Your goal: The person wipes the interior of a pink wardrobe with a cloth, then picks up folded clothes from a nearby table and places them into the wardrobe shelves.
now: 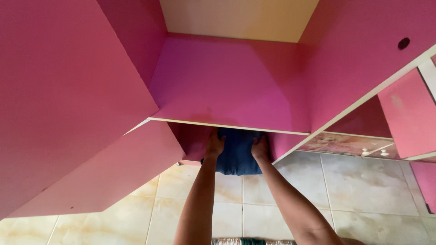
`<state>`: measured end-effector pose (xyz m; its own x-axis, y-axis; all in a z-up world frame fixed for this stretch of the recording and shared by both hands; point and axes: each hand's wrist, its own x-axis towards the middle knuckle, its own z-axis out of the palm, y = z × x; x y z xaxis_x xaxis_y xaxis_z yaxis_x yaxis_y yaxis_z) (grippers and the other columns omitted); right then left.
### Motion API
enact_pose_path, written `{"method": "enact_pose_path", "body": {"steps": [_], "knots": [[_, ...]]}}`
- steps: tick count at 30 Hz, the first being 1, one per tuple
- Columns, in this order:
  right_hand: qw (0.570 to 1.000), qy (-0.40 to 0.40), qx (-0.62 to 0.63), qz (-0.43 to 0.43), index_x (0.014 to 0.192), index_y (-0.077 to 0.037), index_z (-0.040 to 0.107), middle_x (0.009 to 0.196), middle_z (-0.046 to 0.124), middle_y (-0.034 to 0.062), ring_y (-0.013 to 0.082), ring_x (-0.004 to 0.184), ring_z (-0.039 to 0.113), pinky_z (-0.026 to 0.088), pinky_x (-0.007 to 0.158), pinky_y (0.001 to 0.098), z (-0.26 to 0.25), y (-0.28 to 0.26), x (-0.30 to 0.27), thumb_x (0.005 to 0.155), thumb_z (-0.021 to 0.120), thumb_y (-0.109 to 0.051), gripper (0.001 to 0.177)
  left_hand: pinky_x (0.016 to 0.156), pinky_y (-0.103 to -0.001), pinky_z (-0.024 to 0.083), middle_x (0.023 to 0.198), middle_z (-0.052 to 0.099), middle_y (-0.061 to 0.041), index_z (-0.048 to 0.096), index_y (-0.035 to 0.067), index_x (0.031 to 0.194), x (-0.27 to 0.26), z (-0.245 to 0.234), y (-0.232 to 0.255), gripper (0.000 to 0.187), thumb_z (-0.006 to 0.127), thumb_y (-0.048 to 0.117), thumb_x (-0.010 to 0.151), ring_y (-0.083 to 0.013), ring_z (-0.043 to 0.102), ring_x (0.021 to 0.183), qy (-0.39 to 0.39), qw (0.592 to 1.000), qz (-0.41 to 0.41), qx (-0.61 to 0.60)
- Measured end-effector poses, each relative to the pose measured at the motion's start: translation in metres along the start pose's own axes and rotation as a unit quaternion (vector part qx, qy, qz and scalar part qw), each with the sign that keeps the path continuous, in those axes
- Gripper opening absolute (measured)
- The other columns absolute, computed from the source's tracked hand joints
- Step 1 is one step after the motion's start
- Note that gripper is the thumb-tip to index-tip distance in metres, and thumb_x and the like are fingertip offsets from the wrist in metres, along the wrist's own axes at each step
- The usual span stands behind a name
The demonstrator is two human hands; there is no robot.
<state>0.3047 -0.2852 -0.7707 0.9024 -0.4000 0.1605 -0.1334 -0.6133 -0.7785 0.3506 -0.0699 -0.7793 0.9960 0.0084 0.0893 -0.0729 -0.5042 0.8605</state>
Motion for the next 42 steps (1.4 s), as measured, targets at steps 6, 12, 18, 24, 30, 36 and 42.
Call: {"method": "enact_pose_path", "body": {"steps": [6,12,18,24,30,36,42], "knots": [[0.985,0.04,-0.114,-0.12,0.156,0.002,0.024,0.156,0.029,0.0378,0.0535,0.146,0.028,0.026,0.123,0.0507,-0.012,-0.037,-0.032,0.08,0.06,-0.005,0.084,0.12,-0.062,0.025,0.164,0.027,-0.019,0.022,0.021,0.161,-0.023,-0.011,0.035,0.096,0.075,0.044,0.084,-0.0444,0.027,0.15,-0.099,0.971,-0.058,0.21],[0.947,-0.176,-0.26,-0.066,0.158,-0.017,0.029,0.16,0.012,0.0296,0.0491,0.15,0.013,0.016,0.121,0.0631,-0.013,-0.052,-0.122,0.085,0.071,-0.039,0.087,0.122,-0.07,0.005,0.169,0.018,-0.016,0.041,0.023,0.154,-0.112,-0.039,0.059,0.088,0.077,0.048,0.077,-0.0436,0.013,0.156,-0.153,0.913,0.093,0.367],[0.936,-0.145,-0.295,-0.126,0.159,-0.026,0.032,0.165,0.01,0.0297,0.0538,0.15,0.014,0.02,0.119,0.065,0.009,-0.008,-0.124,0.093,0.063,-0.043,0.074,0.12,-0.07,0.001,0.17,0.013,-0.013,0.036,0.026,0.158,-0.105,-0.027,0.049,0.087,0.071,0.049,0.081,-0.0439,0.006,0.155,-0.166,0.904,0.096,0.383],[0.933,-0.189,-0.291,-0.093,0.158,-0.03,0.03,0.166,0.006,0.0279,0.056,0.15,0.009,0.02,0.119,0.0643,0.021,0.004,-0.091,0.098,0.06,-0.043,0.069,0.12,-0.07,0.0,0.172,0.008,-0.009,0.033,0.029,0.159,-0.079,-0.006,0.032,0.081,0.065,0.049,0.087,-0.0421,0.004,0.156,-0.188,0.896,0.066,0.397],[0.926,-0.233,-0.291,-0.06,0.16,-0.032,0.026,0.167,0.003,0.0252,0.0513,0.152,0.009,0.022,0.122,0.0573,0.014,-0.004,-0.082,0.097,0.062,-0.042,0.073,0.121,-0.069,0.003,0.172,0.011,-0.012,0.033,0.025,0.159,-0.081,0.011,0.011,0.07,0.06,0.034,0.095,-0.043,0.007,0.155,-0.104,0.885,0.119,0.439],[0.936,-0.221,-0.264,-0.065,0.161,-0.021,0.021,0.166,0.005,0.0301,0.0479,0.153,0.014,0.029,0.122,0.0492,-0.012,-0.016,-0.11,0.09,0.067,-0.019,0.085,0.124,-0.058,0.006,0.169,0.005,-0.018,0.02,0.007,0.16,-0.141,0.024,0.026,0.081,0.06,0.031,0.095,-0.042,0.003,0.155,-0.104,0.893,0.052,0.434],[0.946,-0.259,-0.196,-0.015,0.161,-0.02,0.011,0.167,-0.003,0.0311,0.0449,0.155,0.01,0.031,0.121,0.0428,-0.035,-0.028,-0.139,0.086,0.072,-0.016,0.097,0.125,-0.055,0.009,0.17,0.002,-0.019,0.015,0.002,0.161,-0.167,0.01,0.044,0.089,0.065,0.031,0.093,-0.0428,0.001,0.157,-0.174,0.914,0.004,0.367]]}}
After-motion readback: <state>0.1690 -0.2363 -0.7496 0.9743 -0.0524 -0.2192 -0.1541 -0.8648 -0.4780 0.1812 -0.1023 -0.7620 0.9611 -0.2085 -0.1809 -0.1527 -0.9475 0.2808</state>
